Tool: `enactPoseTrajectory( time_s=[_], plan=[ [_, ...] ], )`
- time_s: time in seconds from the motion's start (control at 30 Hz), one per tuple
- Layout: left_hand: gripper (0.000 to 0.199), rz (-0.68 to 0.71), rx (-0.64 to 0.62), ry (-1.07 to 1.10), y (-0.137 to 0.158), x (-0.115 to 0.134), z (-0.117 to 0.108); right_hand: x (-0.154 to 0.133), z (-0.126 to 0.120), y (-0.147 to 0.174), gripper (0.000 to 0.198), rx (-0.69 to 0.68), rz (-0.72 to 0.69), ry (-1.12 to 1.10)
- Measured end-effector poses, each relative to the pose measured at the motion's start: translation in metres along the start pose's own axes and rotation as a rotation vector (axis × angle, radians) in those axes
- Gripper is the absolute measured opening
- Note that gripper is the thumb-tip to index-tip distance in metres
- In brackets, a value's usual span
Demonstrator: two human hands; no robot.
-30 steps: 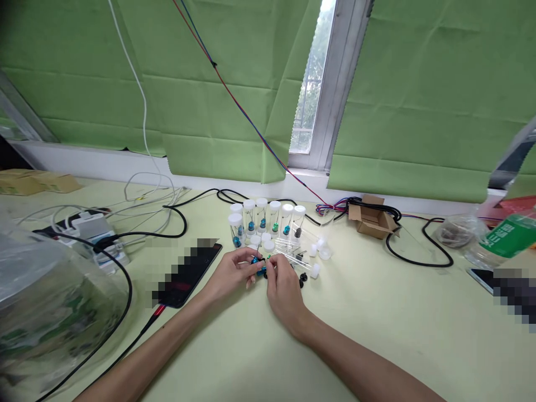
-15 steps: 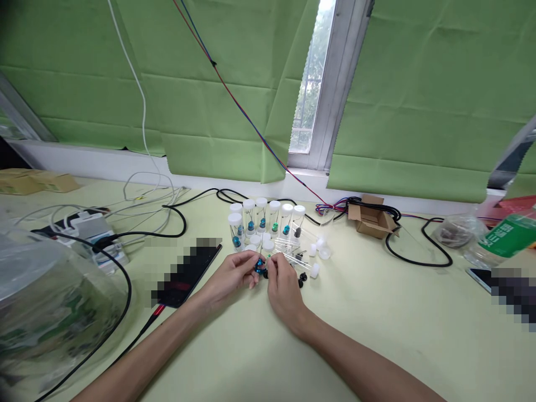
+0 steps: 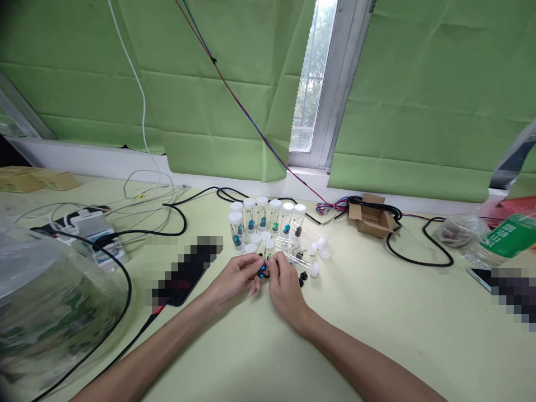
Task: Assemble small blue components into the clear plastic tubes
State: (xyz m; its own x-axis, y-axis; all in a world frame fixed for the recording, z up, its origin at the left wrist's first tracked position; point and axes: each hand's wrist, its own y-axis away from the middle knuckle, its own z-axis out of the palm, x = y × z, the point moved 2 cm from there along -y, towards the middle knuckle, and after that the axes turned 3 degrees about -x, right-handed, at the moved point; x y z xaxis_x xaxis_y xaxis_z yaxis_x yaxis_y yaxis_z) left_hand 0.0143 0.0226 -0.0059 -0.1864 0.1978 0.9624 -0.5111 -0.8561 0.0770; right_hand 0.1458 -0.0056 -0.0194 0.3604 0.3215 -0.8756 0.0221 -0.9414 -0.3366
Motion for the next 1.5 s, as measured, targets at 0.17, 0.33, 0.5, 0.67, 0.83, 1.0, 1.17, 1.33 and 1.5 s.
enactPoseTrajectory(
  time_s=[0.17,0.33,0.5,0.67,0.83,1.0,1.17,1.33,1.5],
  plan=[
    [0.034,-0.001,0.012,-0.02,0.001,-0.001,0.001,-0.001,0.0,0.0,0.026,-0.001,-0.017,0.031],
    [0.034,0.001,0.019,-0.045,0.002,0.0,0.002,-0.003,-0.001,0.0,0.027,-0.009,-0.055,0.122],
    [0.034,-0.006,0.055,-0.091,0.003,0.002,0.004,-0.002,0.0,-0.001,0.027,-0.018,-0.082,0.146],
    [0.036,-0.006,0.081,-0.13,0.003,0.002,0.007,-0.002,0.001,-0.001,0.026,-0.04,-0.097,0.15],
    [0.037,0.001,0.09,-0.171,0.004,0.002,0.008,-0.001,0.002,0.0,0.027,-0.05,-0.093,0.146],
    [0.038,-0.001,0.086,-0.178,0.004,0.0,0.008,-0.001,0.002,-0.001,0.028,-0.051,-0.092,0.159],
    [0.038,-0.002,0.09,-0.157,0.003,-0.001,0.009,-0.001,0.002,-0.001,0.028,-0.049,-0.096,0.172],
    [0.038,0.003,0.089,-0.135,0.003,-0.001,0.01,-0.002,0.002,-0.001,0.029,-0.044,-0.098,0.183],
    [0.038,0.002,0.093,-0.106,0.004,0.0,0.011,-0.003,0.002,0.0,0.029,-0.044,-0.097,0.184]
  ],
)
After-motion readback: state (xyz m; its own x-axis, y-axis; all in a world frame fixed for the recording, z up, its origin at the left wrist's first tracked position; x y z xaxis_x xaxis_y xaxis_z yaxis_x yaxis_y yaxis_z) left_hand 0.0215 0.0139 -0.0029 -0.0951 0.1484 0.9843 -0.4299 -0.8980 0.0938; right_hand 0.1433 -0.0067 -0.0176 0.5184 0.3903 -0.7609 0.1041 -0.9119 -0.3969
